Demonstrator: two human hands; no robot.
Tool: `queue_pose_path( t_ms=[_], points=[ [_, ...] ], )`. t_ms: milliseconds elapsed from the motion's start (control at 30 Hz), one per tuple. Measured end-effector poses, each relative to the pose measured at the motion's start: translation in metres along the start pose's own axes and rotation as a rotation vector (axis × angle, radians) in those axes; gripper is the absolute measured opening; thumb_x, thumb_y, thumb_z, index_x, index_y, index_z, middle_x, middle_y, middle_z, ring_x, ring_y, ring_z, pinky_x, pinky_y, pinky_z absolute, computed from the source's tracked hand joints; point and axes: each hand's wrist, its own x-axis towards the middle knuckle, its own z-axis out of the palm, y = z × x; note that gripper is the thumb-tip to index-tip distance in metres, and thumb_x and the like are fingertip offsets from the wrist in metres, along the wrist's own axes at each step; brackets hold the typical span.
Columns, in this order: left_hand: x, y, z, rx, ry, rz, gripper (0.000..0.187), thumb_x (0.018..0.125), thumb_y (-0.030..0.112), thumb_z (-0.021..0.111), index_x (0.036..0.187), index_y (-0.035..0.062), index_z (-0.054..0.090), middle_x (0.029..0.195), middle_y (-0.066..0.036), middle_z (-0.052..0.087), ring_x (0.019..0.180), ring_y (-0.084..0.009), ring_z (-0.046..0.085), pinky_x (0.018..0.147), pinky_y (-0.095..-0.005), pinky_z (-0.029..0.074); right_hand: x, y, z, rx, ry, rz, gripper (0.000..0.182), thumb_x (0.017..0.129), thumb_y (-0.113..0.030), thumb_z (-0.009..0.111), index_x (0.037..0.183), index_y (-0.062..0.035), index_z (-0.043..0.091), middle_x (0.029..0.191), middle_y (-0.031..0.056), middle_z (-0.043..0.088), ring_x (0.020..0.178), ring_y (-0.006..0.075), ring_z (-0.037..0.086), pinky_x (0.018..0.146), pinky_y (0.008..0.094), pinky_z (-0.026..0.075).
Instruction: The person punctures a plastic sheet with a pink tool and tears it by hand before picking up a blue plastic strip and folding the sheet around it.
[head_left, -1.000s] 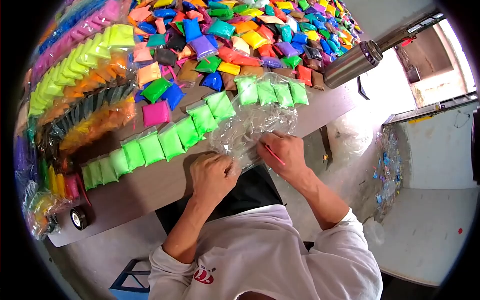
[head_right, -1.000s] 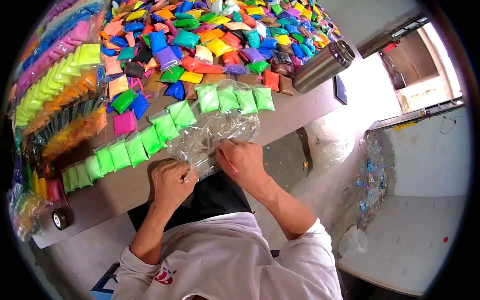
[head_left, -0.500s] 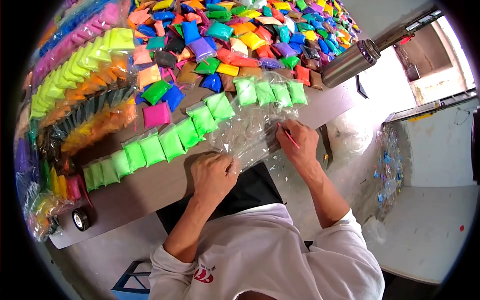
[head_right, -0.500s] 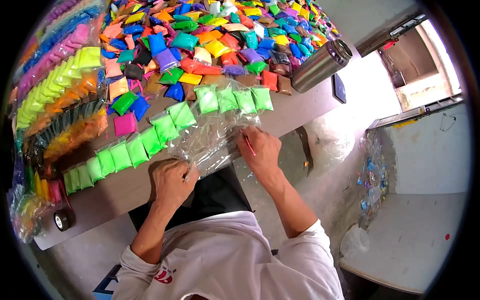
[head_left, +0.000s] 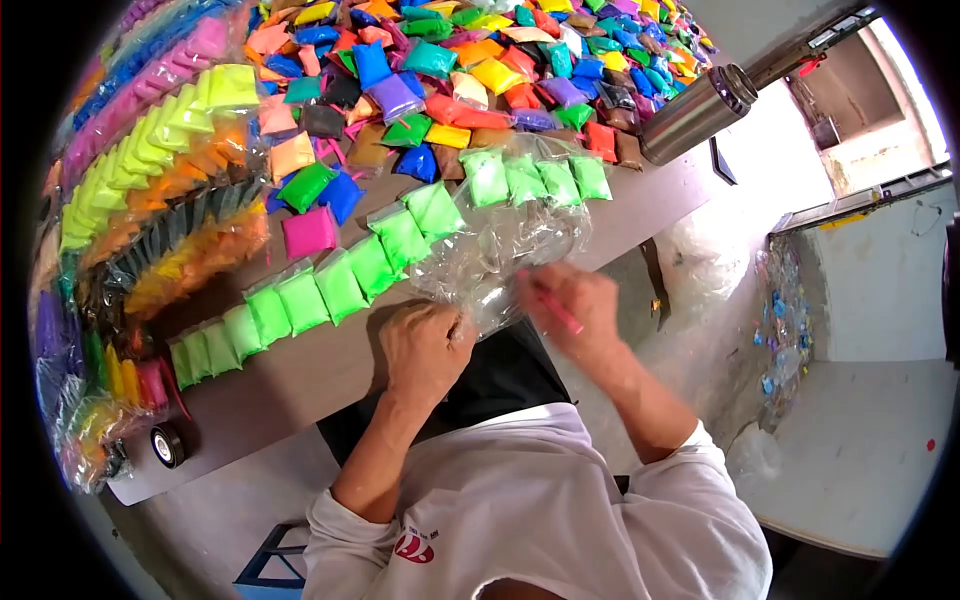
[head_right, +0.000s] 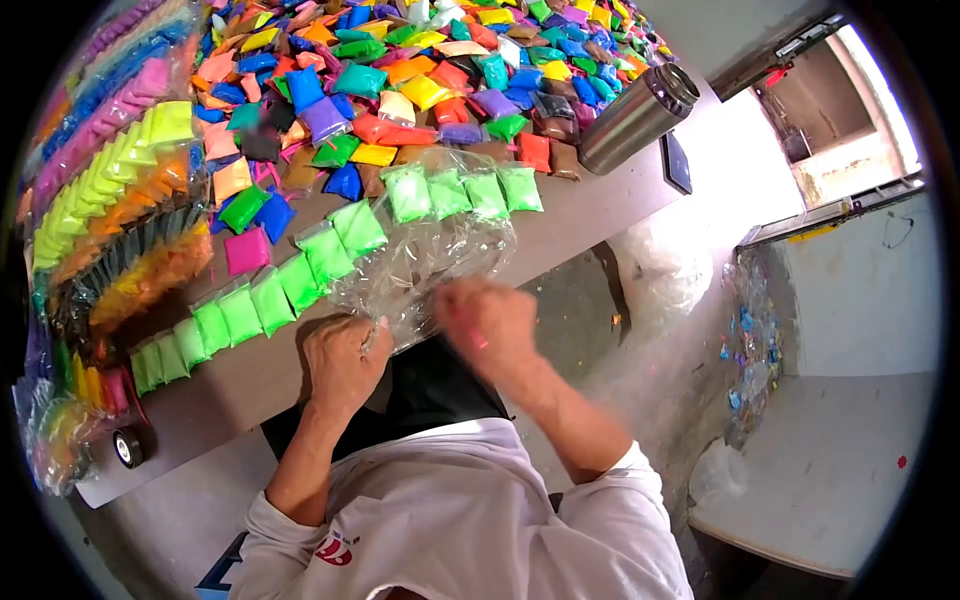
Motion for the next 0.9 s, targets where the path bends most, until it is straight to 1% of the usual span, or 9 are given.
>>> queue_pose_path(
  t_ms=[100, 233, 333, 400, 533, 600, 700, 800, 900],
  points=[
    [-0.001, -0.001, -0.004, 0.01, -0.013, 0.011, 0.023, 0.076, 0.014, 0.069, 0.062, 0.0048, 0.054, 0.061, -0.013, 0.058, 0.06, -0.0348, 0.059, 0.057, -0.0456, 0.045, -0.01, -0.01, 0.022, 0.107, -0.105, -0.058, 0.012, 0.082, -0.022, 0.069, 0.077, -0.0118, 0.066, 0.073, 0.0106, 0.067, 0.065, 0.0316, 0.067, 0.057, 0.0445, 0.053],
    [-0.001, -0.001, -0.005, 0.02, -0.039, 0.012, 0.021, 0.075, 0.013, 0.069, 0.062, 0.0046, 0.055, 0.062, -0.013, 0.058, 0.062, -0.0343, 0.06, 0.058, -0.045, 0.046, 0.009, 0.048, -0.002, -0.123, 0.057, 0.168, 0.013, 0.084, -0.02, 0.066, 0.076, -0.0097, 0.065, 0.071, 0.0126, 0.066, 0.067, 0.0343, 0.067, 0.058, 0.045, 0.052],
    [-0.001, 0.001, 0.001, 0.035, 0.013, 0.07, 0.021, 0.074, 0.013, 0.069, 0.061, 0.0046, 0.055, 0.062, -0.013, 0.058, 0.062, -0.034, 0.06, 0.058, -0.0445, 0.047, 0.01, 0.056, -0.012, -0.248, 0.036, 0.201, 0.015, 0.083, -0.021, 0.067, 0.073, -0.0101, 0.064, 0.069, 0.0121, 0.065, 0.066, 0.0335, 0.066, 0.058, 0.0446, 0.053],
    [-0.001, 0.0, 0.002, 0.04, 0.021, 0.078, 0.021, 0.074, 0.013, 0.069, 0.06, 0.0047, 0.055, 0.062, -0.013, 0.058, 0.061, -0.034, 0.06, 0.058, -0.0442, 0.047, 0.003, 0.035, 0.005, -0.063, 0.119, 0.126, 0.013, 0.082, -0.02, 0.067, 0.075, -0.0102, 0.064, 0.071, 0.0117, 0.066, 0.066, 0.0332, 0.067, 0.06, 0.0443, 0.053],
    [-0.002, -0.002, -0.001, 0.048, -0.007, 0.083, 0.023, 0.073, 0.013, 0.07, 0.059, 0.005, 0.055, 0.061, -0.012, 0.058, 0.059, -0.0338, 0.059, 0.057, -0.0437, 0.047, 0.004, 0.011, 0.021, -0.013, -0.015, -0.057, 0.01, 0.08, -0.02, 0.069, 0.077, -0.0103, 0.068, 0.071, 0.0098, 0.068, 0.066, 0.0312, 0.068, 0.06, 0.0411, 0.054],
    [0.0, 0.0, -0.001, 0.054, -0.004, 0.079, 0.023, 0.073, 0.013, 0.07, 0.059, 0.005, 0.055, 0.061, -0.012, 0.058, 0.059, -0.0337, 0.059, 0.057, -0.0437, 0.047, 0.013, 0.041, 0.02, -0.033, 0.117, 0.118, 0.011, 0.081, -0.02, 0.069, 0.078, -0.0097, 0.069, 0.073, 0.0108, 0.069, 0.067, 0.0316, 0.068, 0.061, 0.0415, 0.053],
    [-0.001, -0.001, 0.002, 0.056, 0.007, 0.082, 0.022, 0.073, 0.012, 0.07, 0.059, 0.005, 0.055, 0.06, -0.012, 0.058, 0.058, -0.0338, 0.059, 0.056, -0.0436, 0.046, 0.024, 0.061, -0.005, -0.199, 0.009, 0.273, 0.01, 0.083, -0.021, 0.066, 0.08, -0.0121, 0.07, 0.074, 0.0102, 0.068, 0.069, 0.0318, 0.068, 0.062, 0.0437, 0.054],
    [-0.002, -0.002, 0.003, 0.055, 0.014, 0.076, 0.022, 0.073, 0.012, 0.07, 0.059, 0.005, 0.055, 0.061, -0.012, 0.058, 0.058, -0.034, 0.059, 0.056, -0.0435, 0.047, 0.007, 0.043, 0.011, -0.111, 0.045, 0.046, 0.013, 0.083, -0.022, 0.066, 0.078, -0.0107, 0.068, 0.074, 0.0108, 0.068, 0.069, 0.0323, 0.068, 0.061, 0.0442, 0.053],
    [-0.004, -0.002, -0.001, 0.047, -0.003, 0.068, 0.021, 0.073, 0.012, 0.07, 0.059, 0.0051, 0.055, 0.061, -0.012, 0.059, 0.058, -0.0344, 0.059, 0.056, -0.0436, 0.047, 0.006, 0.054, 0.011, -0.108, 0.071, 0.069, 0.014, 0.083, -0.022, 0.066, 0.079, -0.0095, 0.067, 0.074, 0.0117, 0.068, 0.068, 0.033, 0.067, 0.059, 0.045, 0.051]
  ],
)
